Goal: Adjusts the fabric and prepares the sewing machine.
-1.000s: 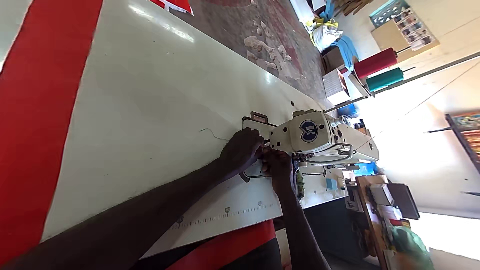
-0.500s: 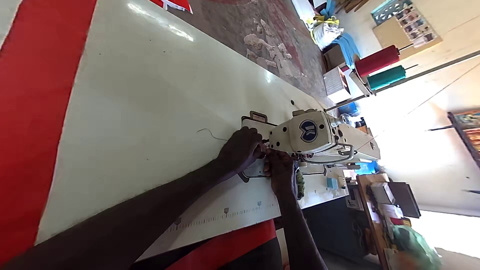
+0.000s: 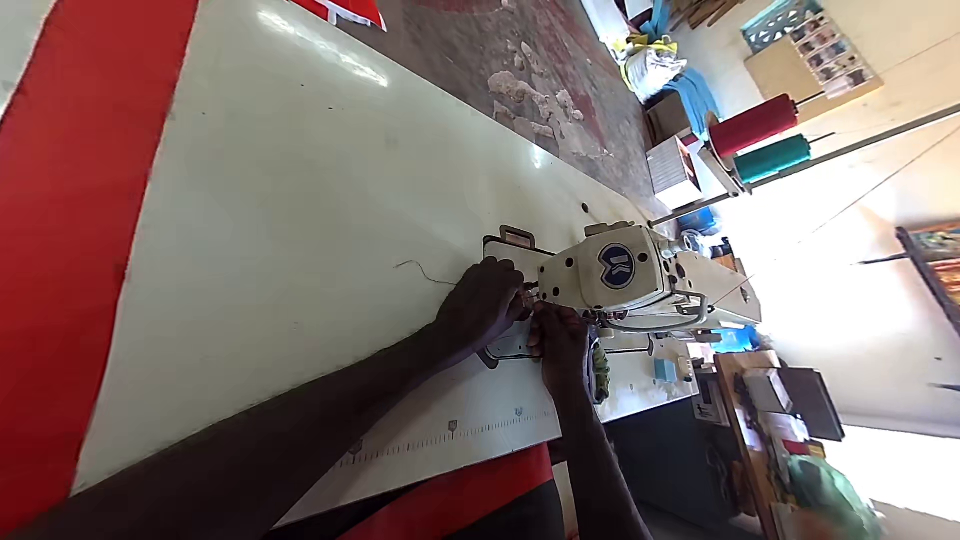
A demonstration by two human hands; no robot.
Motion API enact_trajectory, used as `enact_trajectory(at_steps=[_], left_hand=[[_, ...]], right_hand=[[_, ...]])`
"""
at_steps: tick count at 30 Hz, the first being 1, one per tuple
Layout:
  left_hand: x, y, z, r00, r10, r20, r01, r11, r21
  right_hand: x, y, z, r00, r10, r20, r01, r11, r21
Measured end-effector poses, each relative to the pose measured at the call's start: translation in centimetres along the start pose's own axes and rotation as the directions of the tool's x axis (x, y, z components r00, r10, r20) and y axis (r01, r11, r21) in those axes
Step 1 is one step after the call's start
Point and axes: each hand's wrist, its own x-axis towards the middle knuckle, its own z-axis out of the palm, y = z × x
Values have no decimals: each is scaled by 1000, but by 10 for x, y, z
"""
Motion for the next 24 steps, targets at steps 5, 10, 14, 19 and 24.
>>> enact_trajectory(at_steps=[5,10,14,19,24], left_hand=[[-1,1,2,999,27,-33,-27,1000,12],[1,-1,3,1000,14,-19,-14,1000,14],[0,3,-1,1000,-17,14,17,1000,3],[1,-2,4,1000,9,-12,-9,1000,-1],[1,-1,5,1000,2,-14,-2,1000,4]], right_hand=[[-1,0,0,1000,-2,0,2,1000,5],[0,1,0,1000,-7,-4,7,1000,19],[-2,1,0,1000,-27,1,27,1000,8],[-3,0,0,1000,-20,5,20,1000,-6],[-2,0,1,1000,-10,-3,10,1000,-1]])
